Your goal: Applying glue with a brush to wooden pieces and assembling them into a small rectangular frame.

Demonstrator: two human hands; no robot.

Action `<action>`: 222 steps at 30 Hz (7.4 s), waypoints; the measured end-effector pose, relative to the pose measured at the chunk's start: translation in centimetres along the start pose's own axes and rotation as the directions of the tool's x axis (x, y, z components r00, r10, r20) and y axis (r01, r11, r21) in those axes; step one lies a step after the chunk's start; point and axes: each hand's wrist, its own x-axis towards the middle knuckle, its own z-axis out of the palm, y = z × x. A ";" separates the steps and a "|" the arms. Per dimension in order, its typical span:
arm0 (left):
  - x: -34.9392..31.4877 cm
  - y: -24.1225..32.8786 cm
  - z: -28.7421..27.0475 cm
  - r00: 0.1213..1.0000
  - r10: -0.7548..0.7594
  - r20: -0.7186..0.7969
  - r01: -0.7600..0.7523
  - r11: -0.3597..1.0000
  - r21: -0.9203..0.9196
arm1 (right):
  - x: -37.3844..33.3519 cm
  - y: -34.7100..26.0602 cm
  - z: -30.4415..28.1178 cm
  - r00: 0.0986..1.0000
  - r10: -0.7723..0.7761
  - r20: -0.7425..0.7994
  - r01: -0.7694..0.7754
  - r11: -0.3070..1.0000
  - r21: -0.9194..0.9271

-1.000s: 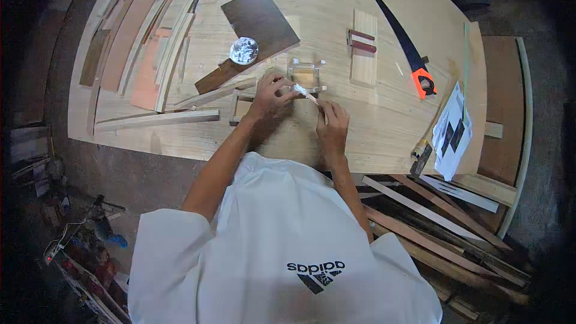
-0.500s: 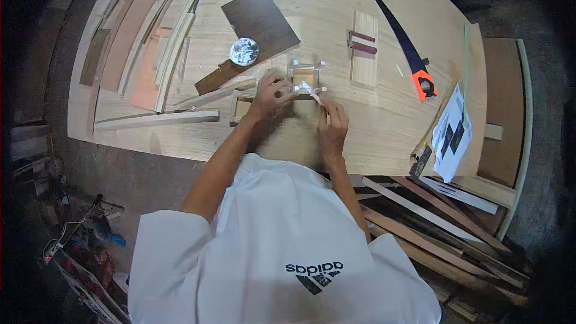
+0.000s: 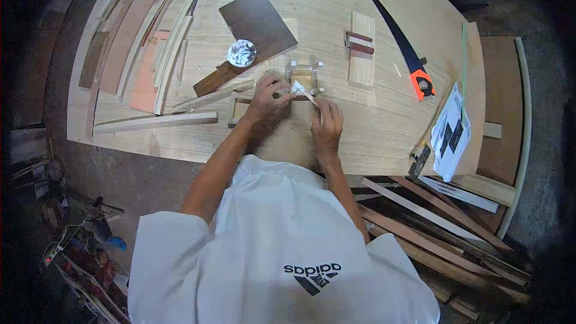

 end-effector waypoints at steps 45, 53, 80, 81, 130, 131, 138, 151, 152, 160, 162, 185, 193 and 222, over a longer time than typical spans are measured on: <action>0.2 0.2 -0.3 0.987 0.161 -0.015 -0.160 0.984 0.081 | -1.7 1.3 0.5 0.994 -0.027 0.104 0.039 0.993 -0.113; 0.3 0.2 -0.6 0.980 0.197 0.028 -0.199 0.975 0.103 | -1.8 1.2 0.4 0.987 -0.051 0.149 0.062 0.996 -0.069; 0.4 -0.1 0.0 0.998 -0.046 0.048 0.051 0.993 -0.104 | -1.3 1.5 0.9 0.999 -0.040 0.027 0.041 0.998 -0.039; 0.3 -0.1 -0.1 0.997 -0.053 0.058 0.059 0.992 -0.108 | -1.2 1.5 0.9 0.999 -0.023 0.024 0.025 0.998 -0.054; -0.9 12.6 1.0 0.833 -0.382 0.399 0.527 0.768 -0.365 | -2.5 5.0 -3.4 0.807 0.578 0.116 -0.578 0.736 0.352; -0.8 12.8 1.6 0.789 -0.422 0.445 0.593 0.714 -0.373 | -2.4 4.9 -3.5 0.810 0.578 0.100 -0.572 0.741 0.352; 0.8 11.9 4.9 0.685 -0.597 0.418 0.706 0.402 -0.583 | -2.8 5.1 -2.6 0.841 0.539 0.055 -0.521 0.776 0.356; 1.7 9.8 8.1 0.663 -0.652 0.368 0.675 0.307 -0.671 | -1.8 4.4 -2.3 0.834 0.537 0.127 -0.551 0.794 0.256; 1.8 9.7 8.1 0.673 -0.660 0.334 0.678 0.369 -0.636 | -1.7 4.2 -2.2 0.847 0.522 0.105 -0.529 0.803 0.274; 1.4 9.0 8.3 0.663 -0.662 0.350 0.703 0.391 -0.594 | -1.4 4.1 -2.6 0.957 0.285 0.047 -0.288 0.953 0.089; 1.3 8.8 8.5 0.626 -0.675 0.391 0.731 0.331 -0.597 | -1.5 4.1 -2.7 0.966 0.256 0.046 -0.257 0.966 0.019; 1.2 8.9 8.6 0.653 -0.655 0.379 0.700 0.333 -0.631 | -2.4 3.9 -3.7 0.986 0.166 -0.003 -0.162 0.963 -0.216; 1.6 9.0 8.0 0.626 -0.665 0.407 0.722 0.298 -0.625 | -1.4 3.9 -3.0 0.977 0.209 -0.036 -0.211 0.974 -0.082; 1.6 9.0 8.0 0.650 -0.660 0.377 0.701 0.329 -0.632 | -1.6 4.4 -2.0 0.866 0.499 0.021 -0.495 0.852 0.173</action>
